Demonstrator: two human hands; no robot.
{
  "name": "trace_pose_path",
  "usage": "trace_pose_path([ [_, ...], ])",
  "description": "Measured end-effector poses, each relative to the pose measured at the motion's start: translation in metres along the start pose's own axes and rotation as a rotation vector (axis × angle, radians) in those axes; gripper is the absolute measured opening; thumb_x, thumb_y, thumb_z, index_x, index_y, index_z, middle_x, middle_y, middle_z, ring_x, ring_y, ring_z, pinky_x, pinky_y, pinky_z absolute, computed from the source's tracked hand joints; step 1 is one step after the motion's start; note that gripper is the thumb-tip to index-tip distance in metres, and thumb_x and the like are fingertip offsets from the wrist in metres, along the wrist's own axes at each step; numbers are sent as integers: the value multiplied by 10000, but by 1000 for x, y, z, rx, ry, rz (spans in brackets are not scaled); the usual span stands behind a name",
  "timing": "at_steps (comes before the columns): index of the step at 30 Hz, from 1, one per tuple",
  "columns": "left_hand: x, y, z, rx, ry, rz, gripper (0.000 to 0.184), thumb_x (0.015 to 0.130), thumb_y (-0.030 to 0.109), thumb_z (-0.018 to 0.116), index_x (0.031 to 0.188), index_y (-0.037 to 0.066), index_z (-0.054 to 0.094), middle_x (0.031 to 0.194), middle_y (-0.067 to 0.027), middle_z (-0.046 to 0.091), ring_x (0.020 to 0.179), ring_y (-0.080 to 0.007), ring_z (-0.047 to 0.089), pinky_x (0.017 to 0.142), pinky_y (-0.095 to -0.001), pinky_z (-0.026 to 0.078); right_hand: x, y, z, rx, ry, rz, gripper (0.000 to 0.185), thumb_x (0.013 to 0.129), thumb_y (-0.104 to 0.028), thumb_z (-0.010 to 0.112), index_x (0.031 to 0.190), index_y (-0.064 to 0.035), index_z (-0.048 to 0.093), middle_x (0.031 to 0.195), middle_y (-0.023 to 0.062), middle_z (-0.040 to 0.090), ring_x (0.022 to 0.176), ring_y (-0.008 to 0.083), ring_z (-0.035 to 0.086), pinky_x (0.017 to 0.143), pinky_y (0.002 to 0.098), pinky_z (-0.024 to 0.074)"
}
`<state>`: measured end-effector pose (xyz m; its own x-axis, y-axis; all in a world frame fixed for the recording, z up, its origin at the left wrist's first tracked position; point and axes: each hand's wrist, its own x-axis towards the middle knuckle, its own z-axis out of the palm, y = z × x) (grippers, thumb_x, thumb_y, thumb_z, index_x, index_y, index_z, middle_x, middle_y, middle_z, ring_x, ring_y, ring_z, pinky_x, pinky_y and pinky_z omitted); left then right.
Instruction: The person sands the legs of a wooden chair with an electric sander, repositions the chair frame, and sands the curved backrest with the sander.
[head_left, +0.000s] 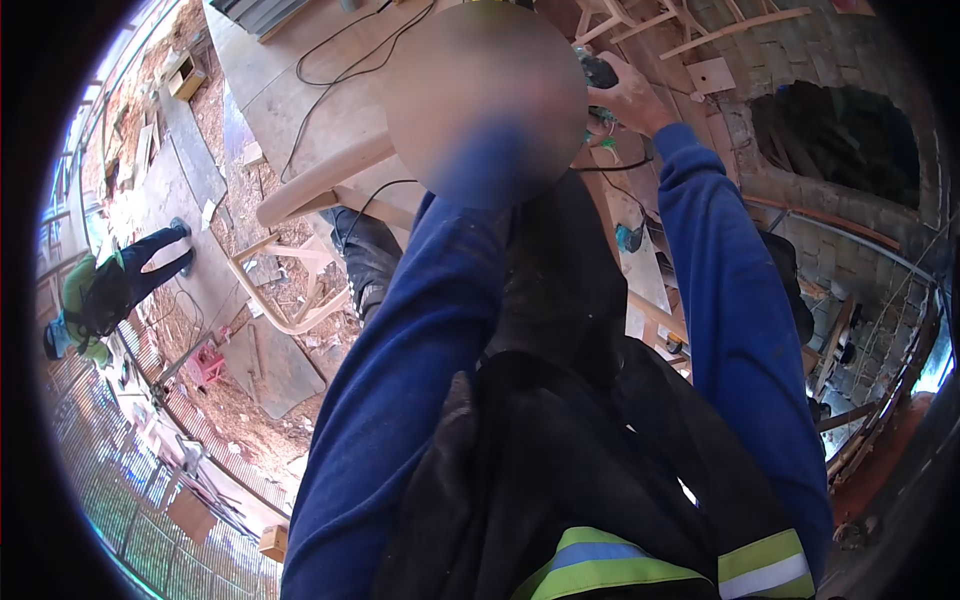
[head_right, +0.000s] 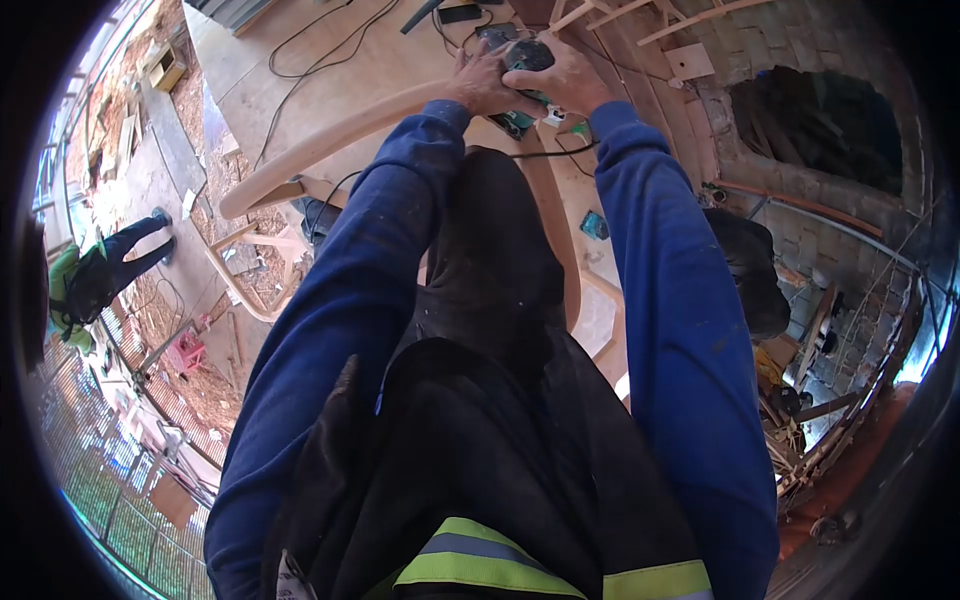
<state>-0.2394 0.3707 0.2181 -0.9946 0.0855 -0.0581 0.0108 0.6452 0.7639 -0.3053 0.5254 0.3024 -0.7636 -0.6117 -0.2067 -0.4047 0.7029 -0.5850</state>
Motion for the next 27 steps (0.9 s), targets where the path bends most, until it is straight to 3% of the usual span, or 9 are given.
trace_pose_path([
  [9, 2, -9, -21, -97, -22, -90, 1080, 495, 710, 814, 1445, 256, 569, 1456, -60, 580, 1461, -337, 382, 1230, -640, 95, 31, -10, 2, -106, -42, -6, 834, 739, -649, 748, 1314, -59, 620, 1208, 218, 687, 1125, 357, 671, 975, 433, 521],
  [12, -11, -40, -45, -158, 34, -164, 1055, 491, 718, 808, 1409, 237, 604, 1427, -78, 604, 1409, -317, 462, 1232, -607, 123, 54, -57, 17, -142, -58, -89, 674, 821, -572, 737, 1257, -66, 644, 1173, 185, 663, 1112, 341, 644, 955, 426, 498],
  [16, -45, -92, -82, -226, 93, -279, 1046, 502, 729, 802, 1380, 187, 631, 1344, -114, 664, 1331, -305, 555, 1232, -567, 155, 106, -96, 62, -469, -170, -492, 542, 911, -606, 627, 1272, -203, 661, 1267, 186, 638, 1198, 351, 596, 988, 439, 472],
  [19, -89, -132, -112, -226, 131, -382, 1024, 521, 734, 795, 1367, 178, 641, 1309, -123, 687, 1300, -308, 582, 1231, -546, 173, 131, -148, 111, -357, -209, -353, 600, 889, -634, 632, 1265, -168, 670, 1229, 188, 658, 1153, 342, 623, 973, 442, 481],
  [20, -105, -144, -123, -226, 154, -410, 1012, 527, 737, 792, 1359, 178, 647, 1305, -120, 690, 1292, -309, 588, 1226, -540, 185, 138, -168, 127, -249, -215, -321, 874, 747, -800, 644, 1175, -41, 723, 1148, 228, 713, 1067, 368, 694, 941, 422, 526],
  [21, -124, -156, -133, -226, 177, -440, 1001, 534, 740, 788, 1351, 179, 653, 1301, -118, 693, 1284, -310, 594, 1221, -534, 198, 140, -191, 141, -240, -243, -325, 872, 744, -796, 651, 1173, -41, 725, 1140, 226, 716, 1057, 364, 698, 931, 421, 530],
  [24, -185, -185, -161, -119, 313, -463, 845, 627, 688, 798, 1247, 121, 704, 1195, -121, 730, 1159, -275, 665, 1062, -412, 414, 131, -261, 180, -230, -354, -266, 713, 815, -696, 669, 1240, -124, 694, 1146, 151, 702, 1033, 314, 678, 894, 391, 540],
  [26, -230, -183, -191, -80, 398, -479, 784, 665, 615, 841, 1220, 75, 715, 1145, -125, 745, 1104, -262, 695, 988, -360, 514, 155, -259, 229, -446, -264, -784, 707, 788, -683, 706, 1236, -136, 696, 1151, 148, 704, 1004, 315, 692, 864, 396, 558],
  [27, -245, -197, -194, -73, 414, -497, 781, 673, 605, 844, 1224, 68, 712, 1150, -128, 742, 1105, -265, 694, 985, -362, 516, 155, -269, 242, -419, -265, -831, 699, 775, -668, 727, 1235, -142, 696, 1149, 151, 703, 995, 321, 695, 856, 398, 562],
])
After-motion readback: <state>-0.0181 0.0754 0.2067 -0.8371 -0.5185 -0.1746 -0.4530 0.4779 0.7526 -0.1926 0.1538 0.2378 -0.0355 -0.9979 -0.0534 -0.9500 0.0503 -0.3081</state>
